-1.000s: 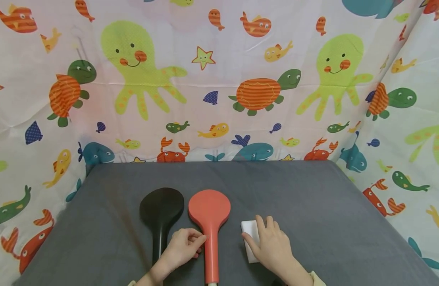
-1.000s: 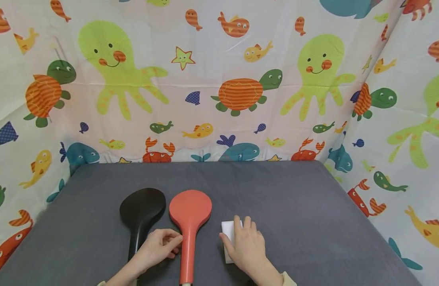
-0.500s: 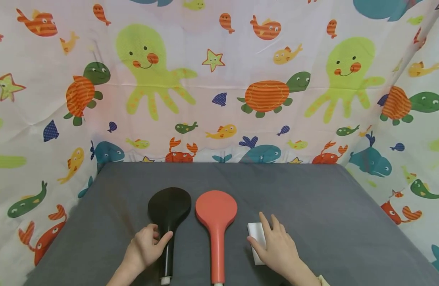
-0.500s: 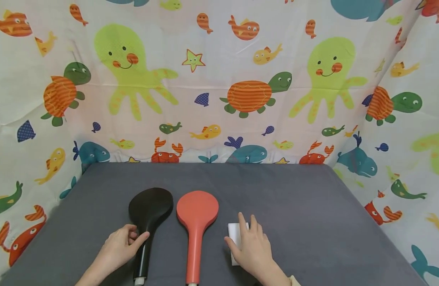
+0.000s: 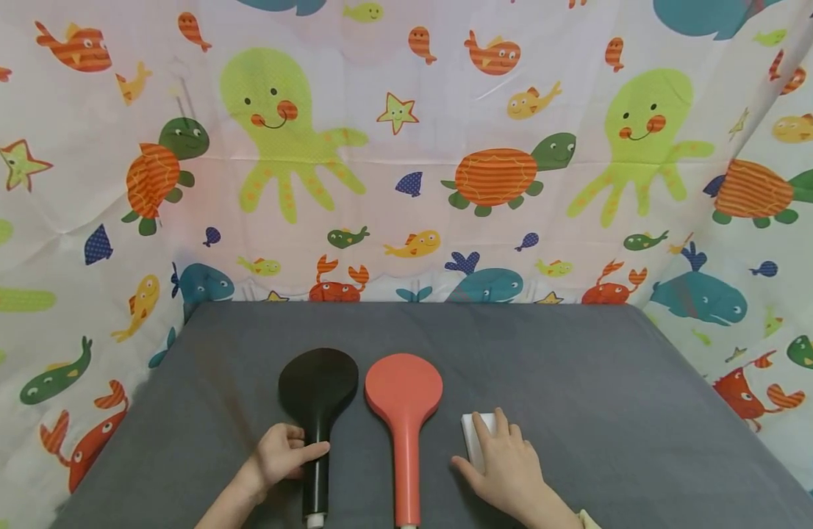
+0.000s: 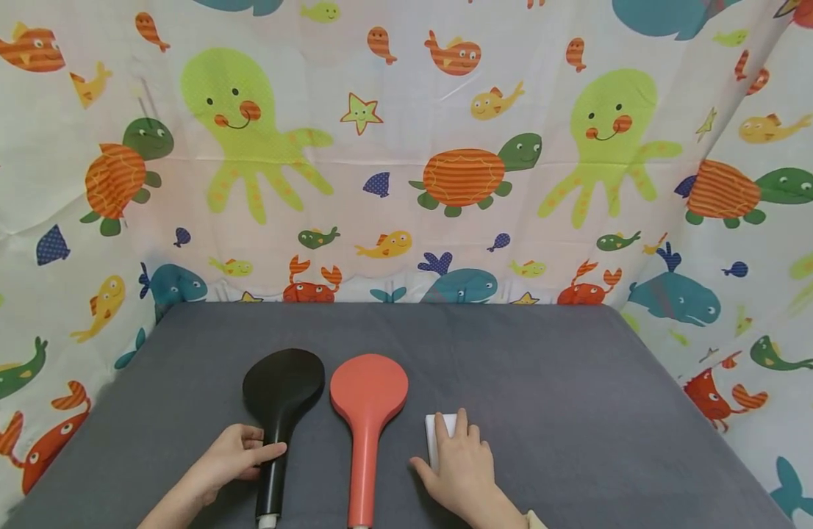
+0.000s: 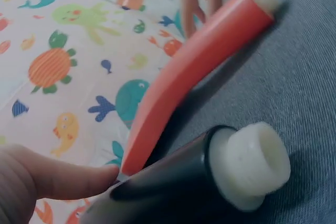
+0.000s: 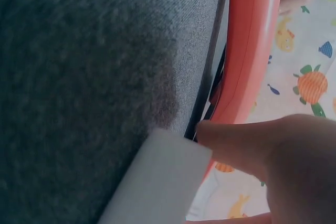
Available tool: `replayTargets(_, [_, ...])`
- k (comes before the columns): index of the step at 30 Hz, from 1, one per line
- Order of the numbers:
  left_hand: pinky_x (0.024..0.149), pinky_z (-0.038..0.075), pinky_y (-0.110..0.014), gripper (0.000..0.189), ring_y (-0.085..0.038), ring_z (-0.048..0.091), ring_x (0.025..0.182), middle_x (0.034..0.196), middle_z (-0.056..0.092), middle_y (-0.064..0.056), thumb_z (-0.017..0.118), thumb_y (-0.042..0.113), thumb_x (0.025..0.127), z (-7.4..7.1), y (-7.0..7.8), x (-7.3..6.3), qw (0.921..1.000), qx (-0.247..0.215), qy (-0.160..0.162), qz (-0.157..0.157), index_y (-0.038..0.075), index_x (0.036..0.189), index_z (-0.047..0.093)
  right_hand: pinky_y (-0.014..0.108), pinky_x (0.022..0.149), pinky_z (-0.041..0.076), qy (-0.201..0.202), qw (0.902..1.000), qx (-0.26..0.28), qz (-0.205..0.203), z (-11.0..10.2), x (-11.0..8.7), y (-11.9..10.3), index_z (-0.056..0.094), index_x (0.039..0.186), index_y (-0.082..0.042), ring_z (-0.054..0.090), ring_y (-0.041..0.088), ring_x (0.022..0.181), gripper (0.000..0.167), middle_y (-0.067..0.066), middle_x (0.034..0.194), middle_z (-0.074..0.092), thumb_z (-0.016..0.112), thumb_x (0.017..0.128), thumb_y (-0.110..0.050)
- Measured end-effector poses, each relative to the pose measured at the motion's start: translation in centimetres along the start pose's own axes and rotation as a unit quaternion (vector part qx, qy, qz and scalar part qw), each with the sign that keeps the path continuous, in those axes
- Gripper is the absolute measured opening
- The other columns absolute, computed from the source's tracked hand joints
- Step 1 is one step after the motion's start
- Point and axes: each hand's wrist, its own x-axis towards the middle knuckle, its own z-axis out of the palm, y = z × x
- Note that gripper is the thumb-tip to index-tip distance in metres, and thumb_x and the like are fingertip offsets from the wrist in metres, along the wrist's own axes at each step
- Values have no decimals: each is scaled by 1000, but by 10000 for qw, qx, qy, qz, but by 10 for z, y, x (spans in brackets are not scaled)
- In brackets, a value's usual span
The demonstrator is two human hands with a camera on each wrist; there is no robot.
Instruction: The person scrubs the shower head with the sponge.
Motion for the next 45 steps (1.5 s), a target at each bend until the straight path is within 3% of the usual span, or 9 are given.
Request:
replayTargets(10, [69, 55, -35, 19, -17, 67, 73, 73, 63, -2, 65, 14, 85, -3, 2, 1, 9925, -1131, -371, -284, -3, 79, 57, 47, 53, 50, -253, 9996, 130, 38, 1, 1, 0, 53, 127, 0, 50, 44, 98, 63, 35, 128, 41, 74, 75, -29])
replayTargets(14, [74, 54, -38, 36, -21, 67, 81, 90, 67, -11, 60, 13, 90, 1, 10, -3, 9880, -1409, -627, 76, -17, 109, 51, 47, 54, 50, -65, 9998, 171, -26, -2, 0, 1, 57, 123, 1, 52, 42, 94, 57, 33, 125, 45, 73, 74, -23])
replayTargets(19, [72, 55, -37, 37, -21, 67, 85, 97, 64, -13, 60, 7, 89, 11, 25, -13, 9821, -1462, -718, 949, -16, 114, 48, 45, 56, 50, 773, 9958, 387, -294, -17, 3, -1, 59, 119, 0, 54, 38, 94, 50, 26, 121, 50, 71, 74, -20])
replayTargets(23, [70, 55, -36, 35, -21, 67, 83, 100, 59, -20, 61, 2, 87, 20, 37, -19, 9721, -1080, -662, 1976, -16, 115, 48, 44, 59, 51, 1998, 9679, 889, -1240, -38, 10, -11, 57, 122, -2, 52, 33, 103, 48, 21, 126, 48, 66, 80, -23])
replayTargets(26, [67, 55, -35, 35, -19, 66, 79, 101, 57, -26, 64, 0, 85, 29, 44, -22, 9647, -703, -615, 2462, -13, 114, 51, 45, 73, 52, 2729, 9224, 1151, -2479, -54, 14, -26, 54, 123, -1, 49, 33, 111, 44, 21, 132, 45, 56, 88, -27])
replayTargets(29, [65, 56, -33, 38, -17, 66, 80, 104, 56, -26, 68, 3, 83, 40, 49, -26, 9649, -472, -656, 2498, -9, 115, 52, 43, 86, 49, 2964, 8755, 1053, -3669, -62, 15, -45, 54, 123, 0, 47, 36, 116, 41, 22, 133, 45, 51, 92, -27])
replayTargets(33, [67, 55, -30, 44, -18, 65, 86, 106, 57, -22, 71, 8, 81, 52, 53, -30, 9630, -236, -857, 2544, -6, 118, 51, 41, 91, 46, 2787, 8432, 591, -4559, -64, 15, -62, 55, 122, -5, 45, 39, 120, 45, 20, 133, 47, 69, 81, -20])
replayTargets(39, [66, 54, -24, 43, -15, 63, 85, 103, 59, -15, 72, 9, 81, 60, 52, -31, 9475, 260, -979, 3032, 0, 118, 52, 44, 91, 43, 3053, 8358, 353, -4550, -70, 28, -59, 57, 122, -8, 44, 40, 121, 42, 18, 133, 48, 67, 84, -22])
replayTargets(45, [66, 53, -22, 41, -12, 61, 83, 102, 59, -12, 73, 12, 80, 62, 56, -33, 9533, 319, -1105, 2794, 5, 117, 55, 52, 88, 41, 3757, 8505, 810, -3592, -84, 43, -46, 60, 119, -5, 45, 42, 118, 34, 20, 129, 51, 46, 97, -27])
